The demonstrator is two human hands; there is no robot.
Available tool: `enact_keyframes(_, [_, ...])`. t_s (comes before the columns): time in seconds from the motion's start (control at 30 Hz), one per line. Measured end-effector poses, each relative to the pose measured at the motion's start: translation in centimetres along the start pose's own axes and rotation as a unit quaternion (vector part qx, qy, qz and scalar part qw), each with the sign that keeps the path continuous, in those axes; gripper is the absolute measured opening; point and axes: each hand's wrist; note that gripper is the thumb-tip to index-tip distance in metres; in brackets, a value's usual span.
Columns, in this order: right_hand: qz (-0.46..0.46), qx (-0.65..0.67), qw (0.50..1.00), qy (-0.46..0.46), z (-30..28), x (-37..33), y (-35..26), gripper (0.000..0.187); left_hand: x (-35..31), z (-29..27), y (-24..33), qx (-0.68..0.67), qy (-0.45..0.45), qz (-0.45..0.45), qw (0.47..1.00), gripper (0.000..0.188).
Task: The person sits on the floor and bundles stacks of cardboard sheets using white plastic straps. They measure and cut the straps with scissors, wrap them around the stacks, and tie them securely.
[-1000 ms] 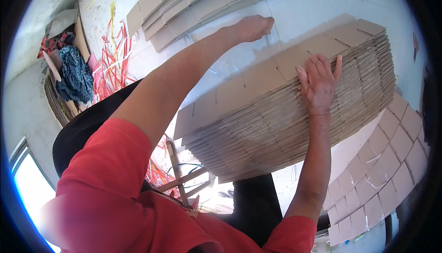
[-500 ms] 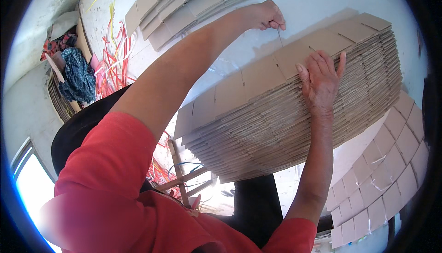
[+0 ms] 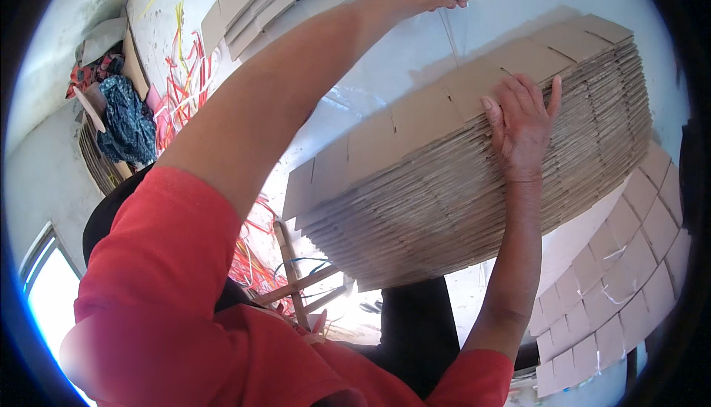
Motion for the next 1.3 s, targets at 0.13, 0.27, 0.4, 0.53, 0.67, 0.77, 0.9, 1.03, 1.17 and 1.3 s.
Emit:
enact_keyframes(0.13, [-0.002,0.001,1.000,0.001,0.1,-0.2,0.0,0.026,0.1,1.3,2.3,0.252,0.044,0.002,0.967,0.019])
enact_keyframes(0.27, [-0.001,-0.005,1.000,0.008,0.1,-0.2,0.1,0.026,-0.9,0.6,-0.8,0.382,0.252,0.449,0.767,0.025])
enact_keyframes(0.4, [-0.004,-0.003,1.000,0.000,0.1,-0.2,0.0,0.027,-8.7,-0.6,-6.0,0.461,-0.002,0.554,0.694,0.020])
enact_keyframes(0.53, [-0.004,-0.005,1.000,0.000,-0.1,0.3,-0.1,0.027,-11.5,-0.4,-12.2,0.497,-0.142,0.440,0.734,0.016])
enact_keyframes(0.67, [0.001,-0.009,1.000,-0.002,0.1,0.0,0.0,0.026,-11.6,0.3,-12.8,0.559,-0.127,0.462,0.676,0.010])
enact_keyframes(0.77, [-0.005,-0.013,1.000,-0.003,0.2,-0.1,0.2,0.026,-10.4,0.5,-11.4,0.594,-0.069,0.478,0.644,0.008])
enact_keyframes(0.9, [-0.005,-0.004,1.000,0.009,0.2,-0.2,0.1,0.026,-7.9,1.0,-8.2,0.550,-0.010,0.467,0.692,0.010])
enact_keyframes(1.03, [-0.004,0.003,1.000,0.008,0.0,0.1,0.0,0.025,-4.4,2.6,-5.2,0.493,0.032,0.342,0.799,0.014])
enact_keyframes(1.17, [-0.005,0.005,1.000,0.013,0.1,0.0,0.0,0.025,-2.0,3.6,-2.7,0.469,0.108,0.319,0.817,0.017])
enact_keyframes(1.3, [-0.009,-0.015,1.000,0.007,0.2,0.0,0.2,0.025,-0.7,3.3,-2.2,0.481,0.137,0.318,0.805,0.015])
Point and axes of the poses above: each hand's wrist, its own x-axis towards the middle knuckle, its own z-axis out of the palm, y = z × x, and after that the axes turned 12 degrees about -z, right-handed
